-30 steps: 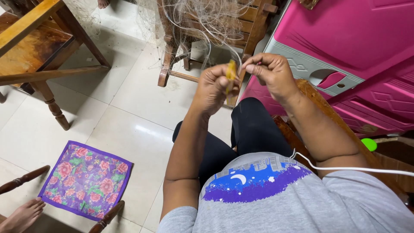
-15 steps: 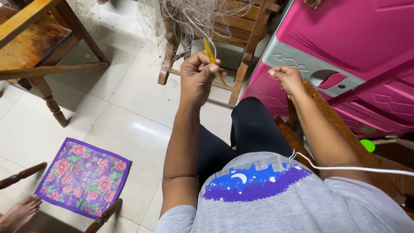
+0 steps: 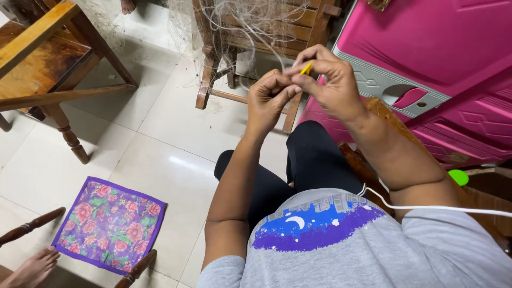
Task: Repairing a fishing net using scissors and a net needle to cut and knot threads.
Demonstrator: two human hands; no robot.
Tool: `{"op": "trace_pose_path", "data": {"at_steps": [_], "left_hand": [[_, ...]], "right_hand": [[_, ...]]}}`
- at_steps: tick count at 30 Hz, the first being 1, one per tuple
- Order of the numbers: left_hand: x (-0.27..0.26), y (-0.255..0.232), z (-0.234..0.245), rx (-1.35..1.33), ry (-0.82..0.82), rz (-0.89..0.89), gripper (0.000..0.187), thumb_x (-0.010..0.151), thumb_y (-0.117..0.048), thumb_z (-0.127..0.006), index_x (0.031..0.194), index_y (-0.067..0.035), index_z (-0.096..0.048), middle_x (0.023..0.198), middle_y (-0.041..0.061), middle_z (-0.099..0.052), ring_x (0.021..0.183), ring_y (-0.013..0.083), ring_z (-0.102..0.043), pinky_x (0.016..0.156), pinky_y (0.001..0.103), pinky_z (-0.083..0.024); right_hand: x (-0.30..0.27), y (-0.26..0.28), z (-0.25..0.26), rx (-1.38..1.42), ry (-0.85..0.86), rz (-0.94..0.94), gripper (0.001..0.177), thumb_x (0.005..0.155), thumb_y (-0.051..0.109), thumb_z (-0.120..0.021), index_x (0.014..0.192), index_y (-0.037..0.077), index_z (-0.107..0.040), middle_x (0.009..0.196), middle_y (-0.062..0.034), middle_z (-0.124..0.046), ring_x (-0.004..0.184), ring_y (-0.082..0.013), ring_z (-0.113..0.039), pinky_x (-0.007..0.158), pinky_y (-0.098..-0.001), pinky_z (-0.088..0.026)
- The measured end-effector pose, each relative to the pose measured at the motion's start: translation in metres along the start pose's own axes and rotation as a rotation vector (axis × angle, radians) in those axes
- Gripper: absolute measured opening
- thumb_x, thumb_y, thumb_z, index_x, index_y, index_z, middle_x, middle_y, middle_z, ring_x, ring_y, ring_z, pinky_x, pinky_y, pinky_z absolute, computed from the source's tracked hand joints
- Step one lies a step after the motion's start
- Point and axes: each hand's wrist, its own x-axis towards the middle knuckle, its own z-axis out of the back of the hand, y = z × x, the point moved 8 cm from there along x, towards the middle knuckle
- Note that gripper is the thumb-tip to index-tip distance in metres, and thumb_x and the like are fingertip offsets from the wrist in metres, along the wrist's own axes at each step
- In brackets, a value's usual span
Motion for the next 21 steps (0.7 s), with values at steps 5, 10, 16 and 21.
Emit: {"op": "trace_pose_path", "data": {"at_steps": [5, 10, 16, 21], "left_hand": [[0.001, -0.014, -0.004, 0.128, 0.126, -0.069, 0.016, 0.096, -0.023, -0.076, 0.107, -0.010, -0.077, 0.082, -0.001, -0.057, 0.077, 0.0092, -0.049, 0.071, 0.023, -0.037], [0.002, -0.022, -0.009, 0.112, 0.170, -0.040, 0.013, 0.098, -0.024, -0.072, 0.097, -0.011, -0.077, 0.083, -0.001, -0.063, 0.079, 0.0088, -0.051, 0.074, 0.023, -0.040], [0.003, -0.019, -0.004, 0.095, 0.136, -0.074, 0.012, 0.098, -0.022, -0.072, 0.096, -0.010, -0.076, 0.087, 0.000, -0.068, 0.081, 0.0096, -0.053, 0.075, 0.024, -0.043], [0.006, -0.011, 0.007, 0.020, 0.081, -0.040, 0.011, 0.097, -0.019, -0.073, 0.095, -0.009, -0.076, 0.090, 0.003, -0.070, 0.079, 0.0074, -0.051, 0.070, 0.020, -0.043]], "right_hand": [[0.015, 0.015, 0.011, 0.229, -0.086, 0.004, 0.012, 0.109, 0.009, -0.062, 0.101, 0.002, -0.069, 0.104, -0.0077, -0.065, 0.095, -0.0173, -0.063, 0.086, -0.0293, -0.060], [0.026, 0.007, 0.043, 0.522, -0.110, -0.039, 0.027, 0.107, 0.030, -0.062, 0.093, 0.008, -0.067, 0.101, -0.0118, -0.070, 0.095, -0.0208, -0.070, 0.095, -0.0315, -0.059], [0.026, 0.014, 0.078, 0.592, -0.154, -0.055, 0.024, 0.115, 0.025, -0.055, 0.096, 0.014, -0.065, 0.086, -0.0040, -0.065, 0.080, -0.0153, -0.068, 0.082, -0.0343, -0.066], [0.016, -0.006, 0.132, 0.478, -0.313, -0.080, 0.029, 0.111, 0.040, -0.064, 0.091, 0.021, -0.057, 0.075, 0.0048, -0.041, 0.067, -0.0093, -0.042, 0.058, -0.0239, -0.038]]}}
